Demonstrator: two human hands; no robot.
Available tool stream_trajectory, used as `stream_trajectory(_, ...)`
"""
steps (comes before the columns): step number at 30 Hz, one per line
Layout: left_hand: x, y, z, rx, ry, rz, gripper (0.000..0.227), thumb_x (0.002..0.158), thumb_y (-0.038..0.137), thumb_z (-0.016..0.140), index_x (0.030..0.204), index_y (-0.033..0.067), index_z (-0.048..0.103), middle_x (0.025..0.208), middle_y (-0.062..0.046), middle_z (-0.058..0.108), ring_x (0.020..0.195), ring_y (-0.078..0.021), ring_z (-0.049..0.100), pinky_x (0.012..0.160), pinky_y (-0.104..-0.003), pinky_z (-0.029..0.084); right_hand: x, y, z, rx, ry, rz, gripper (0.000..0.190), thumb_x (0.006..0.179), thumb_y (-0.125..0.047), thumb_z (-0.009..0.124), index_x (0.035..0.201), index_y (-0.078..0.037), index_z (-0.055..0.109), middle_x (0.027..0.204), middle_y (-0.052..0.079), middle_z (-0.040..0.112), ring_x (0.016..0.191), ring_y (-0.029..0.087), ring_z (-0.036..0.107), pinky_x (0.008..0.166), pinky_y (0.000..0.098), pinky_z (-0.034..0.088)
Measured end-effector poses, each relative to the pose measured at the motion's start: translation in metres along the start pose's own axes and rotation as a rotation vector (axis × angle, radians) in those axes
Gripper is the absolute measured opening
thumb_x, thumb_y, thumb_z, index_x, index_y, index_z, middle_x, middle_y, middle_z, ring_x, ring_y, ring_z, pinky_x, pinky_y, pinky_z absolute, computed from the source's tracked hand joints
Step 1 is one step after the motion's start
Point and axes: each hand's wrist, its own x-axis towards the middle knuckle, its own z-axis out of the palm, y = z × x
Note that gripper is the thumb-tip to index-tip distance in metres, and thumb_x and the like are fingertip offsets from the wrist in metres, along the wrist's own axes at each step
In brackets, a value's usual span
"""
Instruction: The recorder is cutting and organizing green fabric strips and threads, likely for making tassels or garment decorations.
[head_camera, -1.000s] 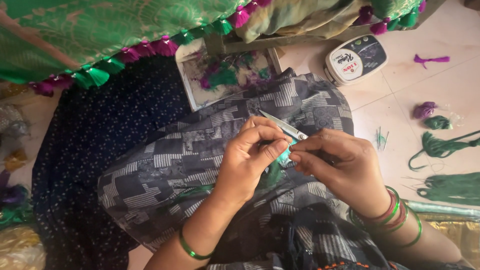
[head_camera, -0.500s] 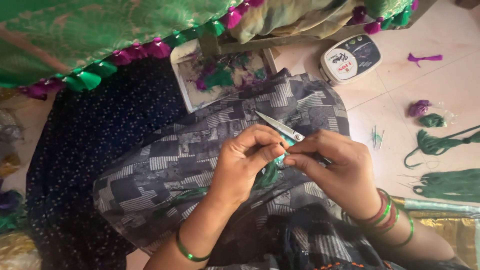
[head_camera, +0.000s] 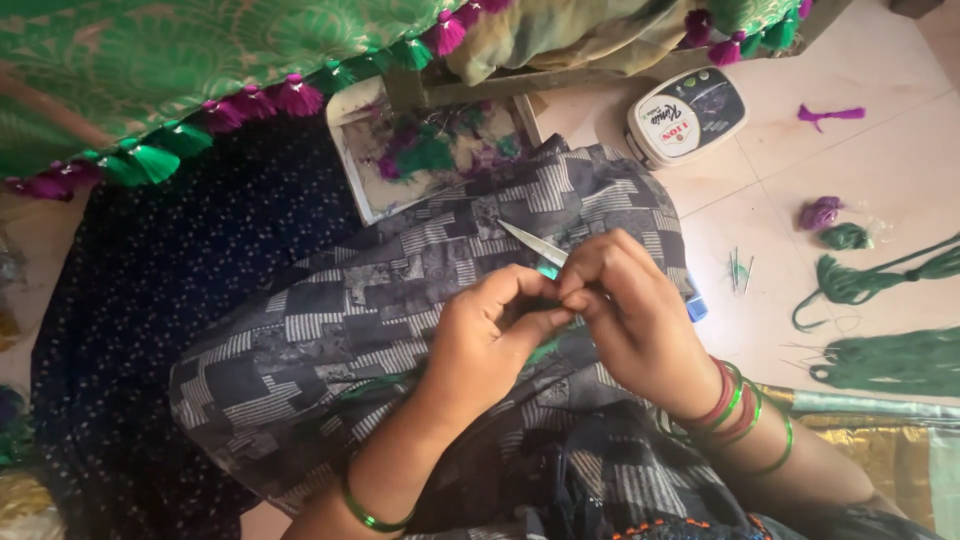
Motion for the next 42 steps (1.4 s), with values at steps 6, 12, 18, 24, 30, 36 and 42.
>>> stream_trajectory(6,0.000,0.003,0.001,-0.011,-0.013,-0.011,0.013,0.095,-0.001,0.068,0.108,-0.0033,0.067,0.095,-0.006,0.075,0.081,-0.0097,0.072,0.072,-0.025,0.060,-0.016,0.021,0.007,0.802,-0.130,0.502,0.005,0.106,-0.003,0.054,0.102,-0.003,0.057,0.102,0.002,0.056,0.096,0.010,0.053,0.088,0.0270,0.046)
stream_trajectory(12,-0.002,-0.005,-0.002,-0.092,0.038,-0.071,0.015,0.095,-0.001,0.067,0.110,-0.0034,0.066,0.094,-0.007,0.075,0.081,-0.0110,0.073,0.074,-0.026,0.061,-0.004,0.006,-0.002,0.829,-0.088,0.505,0.013,0.107,-0.006,0.051,0.113,-0.001,0.061,0.112,0.005,0.064,0.102,0.012,0.063,0.091,0.0307,0.055)
stream_trajectory(18,-0.005,0.009,0.001,0.098,-0.005,0.150,0.012,0.095,-0.003,0.064,0.107,-0.0041,0.065,0.099,-0.007,0.071,0.085,-0.0107,0.072,0.077,-0.025,0.061,-0.002,0.015,-0.013,0.124,-0.034,0.073,0.018,0.084,0.007,0.072,0.100,-0.002,0.071,0.104,0.007,0.071,0.100,0.016,0.069,0.084,0.0296,0.057)
stream_trajectory(24,-0.012,0.013,-0.004,0.153,-0.004,0.109,0.005,0.098,0.001,0.065,0.102,-0.0020,0.064,0.093,-0.006,0.068,0.080,-0.0096,0.069,0.074,-0.025,0.059,0.033,0.103,-0.082,0.481,0.522,0.239,0.013,0.106,0.007,0.057,0.095,0.001,0.062,0.105,0.004,0.064,0.093,0.012,0.063,0.084,0.0309,0.062)
stream_trajectory(30,-0.016,0.021,-0.014,-0.124,-0.109,-0.113,0.008,0.097,0.005,0.066,0.103,0.0029,0.062,0.101,-0.008,0.065,0.087,-0.0079,0.066,0.082,-0.024,0.059,0.024,0.213,-0.132,0.463,0.936,0.326,0.010,0.104,-0.005,0.056,0.097,-0.008,0.062,0.095,0.001,0.068,0.088,0.010,0.071,0.073,0.0236,0.066)
stream_trajectory(36,-0.015,0.079,-0.038,-0.304,-0.173,0.441,0.027,0.099,0.028,0.078,0.091,0.0035,0.070,0.138,-0.012,0.054,0.093,-0.0109,0.055,0.090,-0.027,0.046,-0.005,0.245,-0.016,0.397,0.404,0.457,0.015,0.100,0.007,0.050,0.105,-0.001,0.062,0.104,0.004,0.068,0.096,0.016,0.067,0.083,0.0324,0.060)
stream_trajectory(42,0.005,0.115,-0.049,-0.352,-0.015,0.579,0.026,0.106,0.025,0.075,0.098,0.0014,0.070,0.111,-0.013,0.068,0.104,-0.0216,0.062,0.102,-0.036,0.046,0.013,0.178,0.068,0.420,-0.085,0.687,0.015,0.095,-0.009,0.071,0.108,-0.001,0.074,0.090,0.011,0.072,0.077,0.015,0.064,0.067,0.0292,0.052)
